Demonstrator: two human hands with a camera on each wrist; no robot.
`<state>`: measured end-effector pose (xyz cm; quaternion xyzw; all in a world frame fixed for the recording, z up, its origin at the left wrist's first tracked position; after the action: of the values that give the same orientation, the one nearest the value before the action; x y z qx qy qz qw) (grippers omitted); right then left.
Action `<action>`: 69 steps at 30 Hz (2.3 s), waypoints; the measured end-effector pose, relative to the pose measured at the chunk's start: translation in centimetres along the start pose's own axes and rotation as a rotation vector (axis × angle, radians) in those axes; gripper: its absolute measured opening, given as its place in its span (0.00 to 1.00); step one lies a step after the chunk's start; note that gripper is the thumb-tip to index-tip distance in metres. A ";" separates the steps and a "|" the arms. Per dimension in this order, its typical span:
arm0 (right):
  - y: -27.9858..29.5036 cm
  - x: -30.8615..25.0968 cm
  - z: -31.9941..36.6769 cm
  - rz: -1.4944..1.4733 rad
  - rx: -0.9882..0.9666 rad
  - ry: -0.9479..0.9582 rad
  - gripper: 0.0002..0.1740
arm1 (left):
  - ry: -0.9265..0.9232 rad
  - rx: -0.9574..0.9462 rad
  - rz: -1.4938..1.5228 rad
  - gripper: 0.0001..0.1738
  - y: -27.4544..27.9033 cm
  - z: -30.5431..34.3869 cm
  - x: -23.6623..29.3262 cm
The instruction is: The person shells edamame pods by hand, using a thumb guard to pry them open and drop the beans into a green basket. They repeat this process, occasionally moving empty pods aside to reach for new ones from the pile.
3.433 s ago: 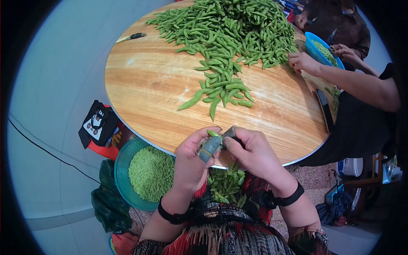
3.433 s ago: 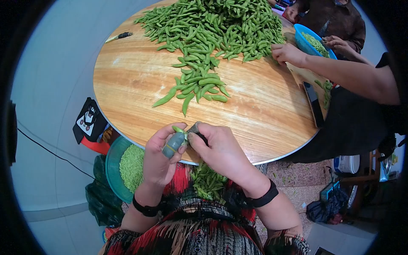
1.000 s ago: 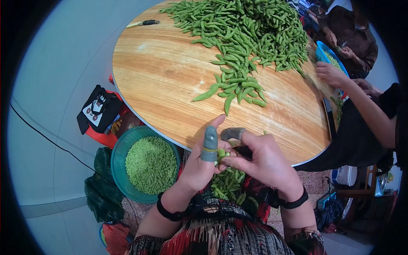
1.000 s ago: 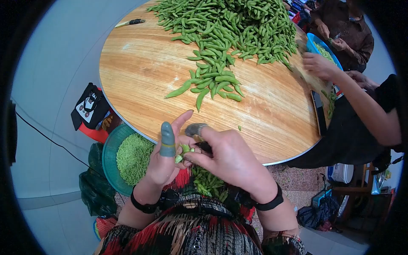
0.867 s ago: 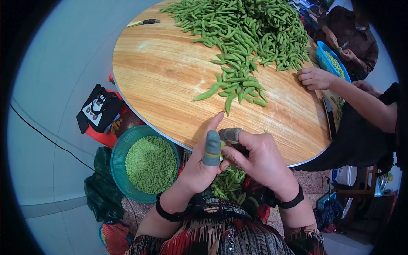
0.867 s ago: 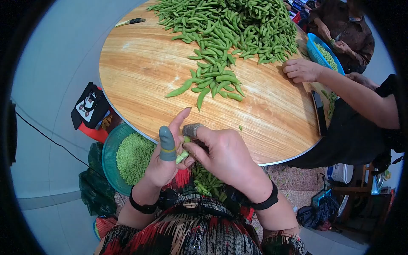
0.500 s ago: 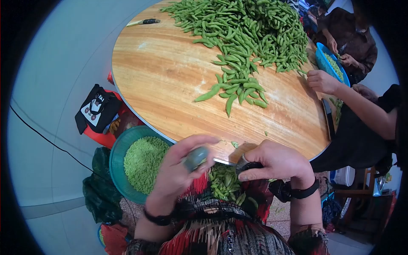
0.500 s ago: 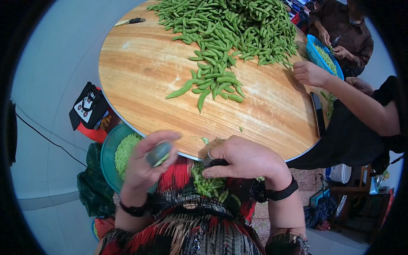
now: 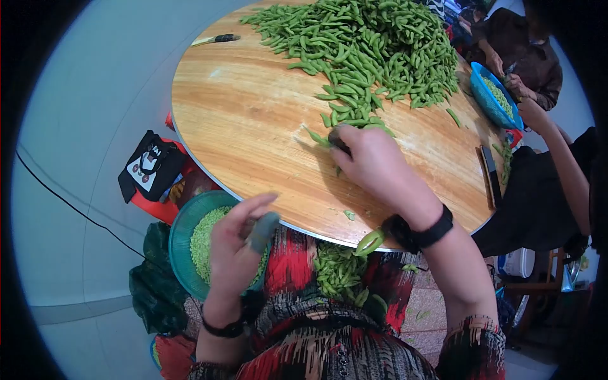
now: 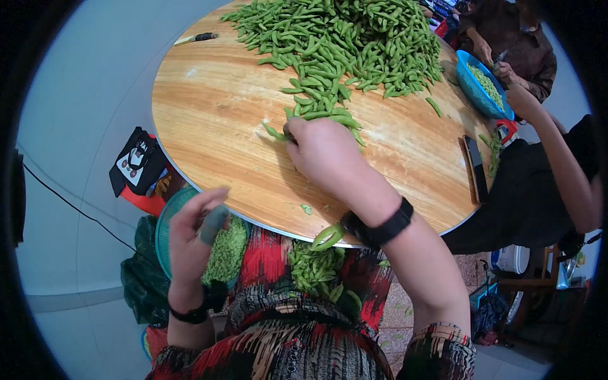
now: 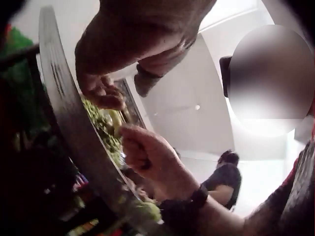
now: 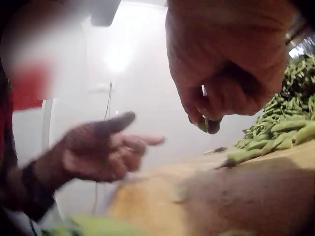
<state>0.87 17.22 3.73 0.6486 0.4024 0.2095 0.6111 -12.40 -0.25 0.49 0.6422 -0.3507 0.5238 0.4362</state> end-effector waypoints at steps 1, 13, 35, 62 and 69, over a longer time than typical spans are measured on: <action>0.8 0.2 1.1 -0.183 0.039 0.002 0.09 | 0.041 0.020 0.245 0.14 -1.6 -1.0 0.2; -0.3 -0.2 11.4 -1.597 -0.412 -0.336 0.13 | 0.255 -0.228 0.803 0.09 -10.6 -2.9 0.0; 0.6 1.3 9.9 -0.669 0.126 -0.318 0.08 | 0.008 -0.049 0.674 0.16 -12.2 -3.9 0.2; -1.6 0.5 10.8 -2.010 0.047 -0.479 0.09 | -0.733 -0.300 -0.024 0.28 -11.7 -1.1 3.1; -0.9 -0.4 10.1 -1.646 0.351 -0.544 0.07 | -0.456 0.061 -0.242 0.13 -10.0 -1.5 2.7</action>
<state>8.08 10.53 1.27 0.2651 0.6086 -0.5232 0.5344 -3.28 4.86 1.34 0.7938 -0.3445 0.3199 0.3859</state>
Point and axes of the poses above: each hand's wrist, its own z-axis away from the middle knuckle, its own y-axis out of the back of the hand, x = y × z, the point moved 5 cm from there along -z, towards the middle knuckle, and after that the axes turned 2 degrees about -x, right-handed, at the moved point
